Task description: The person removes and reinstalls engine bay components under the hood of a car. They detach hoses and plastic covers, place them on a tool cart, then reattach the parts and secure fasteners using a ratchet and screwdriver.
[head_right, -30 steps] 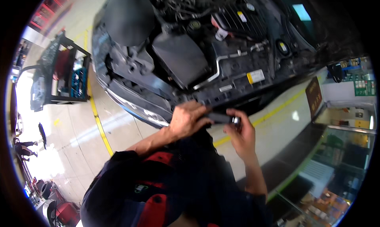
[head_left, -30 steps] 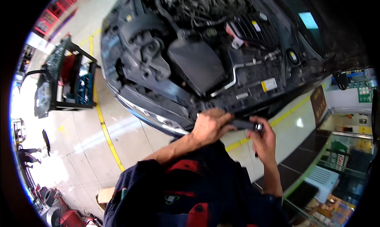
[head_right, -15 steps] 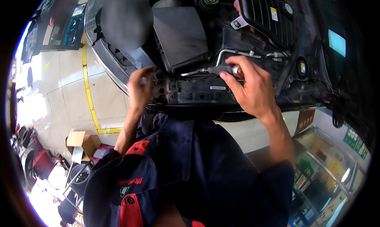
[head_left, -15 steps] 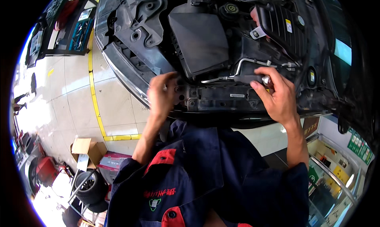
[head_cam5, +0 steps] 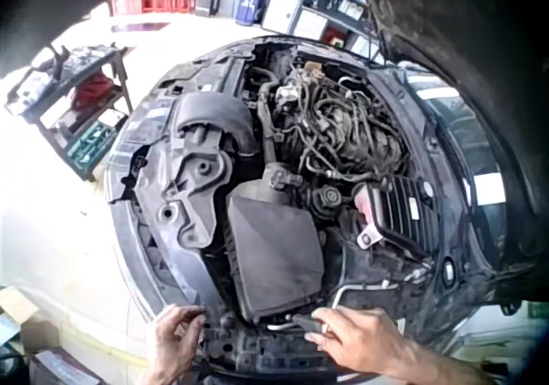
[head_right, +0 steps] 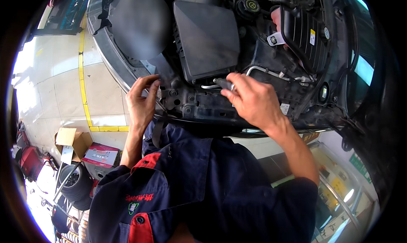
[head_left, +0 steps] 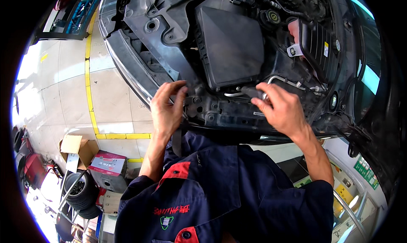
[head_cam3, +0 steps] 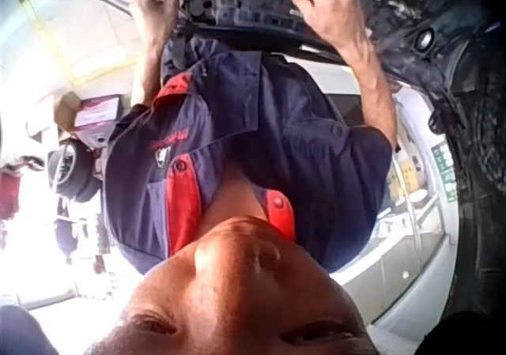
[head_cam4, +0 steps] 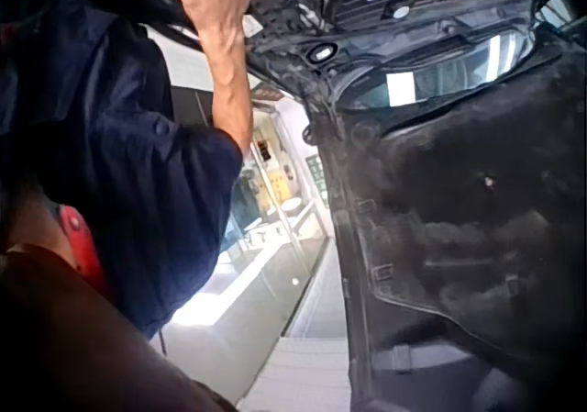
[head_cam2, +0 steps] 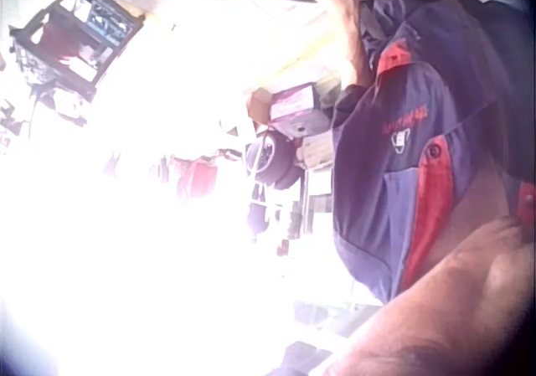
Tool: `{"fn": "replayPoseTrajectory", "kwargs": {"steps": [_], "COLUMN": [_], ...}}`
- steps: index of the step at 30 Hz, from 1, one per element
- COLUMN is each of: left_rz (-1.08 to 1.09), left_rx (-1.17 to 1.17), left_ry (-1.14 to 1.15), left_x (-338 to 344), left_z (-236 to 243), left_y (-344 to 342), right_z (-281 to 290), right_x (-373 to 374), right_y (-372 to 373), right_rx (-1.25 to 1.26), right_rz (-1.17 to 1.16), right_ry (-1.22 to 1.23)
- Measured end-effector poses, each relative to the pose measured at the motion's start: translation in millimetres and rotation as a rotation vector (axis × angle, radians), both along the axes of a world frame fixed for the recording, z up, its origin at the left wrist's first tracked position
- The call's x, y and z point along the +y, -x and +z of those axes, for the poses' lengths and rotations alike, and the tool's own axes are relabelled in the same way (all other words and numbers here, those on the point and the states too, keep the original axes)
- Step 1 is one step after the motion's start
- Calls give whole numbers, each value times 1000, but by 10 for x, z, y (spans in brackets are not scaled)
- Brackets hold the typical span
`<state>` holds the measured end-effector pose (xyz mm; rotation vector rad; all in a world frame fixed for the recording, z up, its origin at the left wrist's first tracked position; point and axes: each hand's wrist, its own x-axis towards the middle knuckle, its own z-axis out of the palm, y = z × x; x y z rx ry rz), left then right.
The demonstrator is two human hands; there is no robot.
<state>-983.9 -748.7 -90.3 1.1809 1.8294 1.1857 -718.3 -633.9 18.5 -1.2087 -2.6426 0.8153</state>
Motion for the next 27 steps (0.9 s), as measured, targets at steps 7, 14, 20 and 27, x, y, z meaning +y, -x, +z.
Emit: {"fn": "replayPoseTrajectory", "kwargs": {"steps": [7,14,20,27], "left_rz": [-567,-632,-572,-524], "left_rx": [-202,-194,-275,-123], "left_ry": [-136,-136,-161,-275], "left_x": [438,557,666,652], "left_z": [-24,-129,-122,36], "left_y": [-389,-590,-533,-793], "right_z": [85,75,328,492], "right_x": [-7,330,660,735], "right_y": [549,505,775,686], "right_rx": [289,-288,-424,-197], "right_rz": [-883,200,479,788], "right_ry": [1228,51,-9,-133]}}
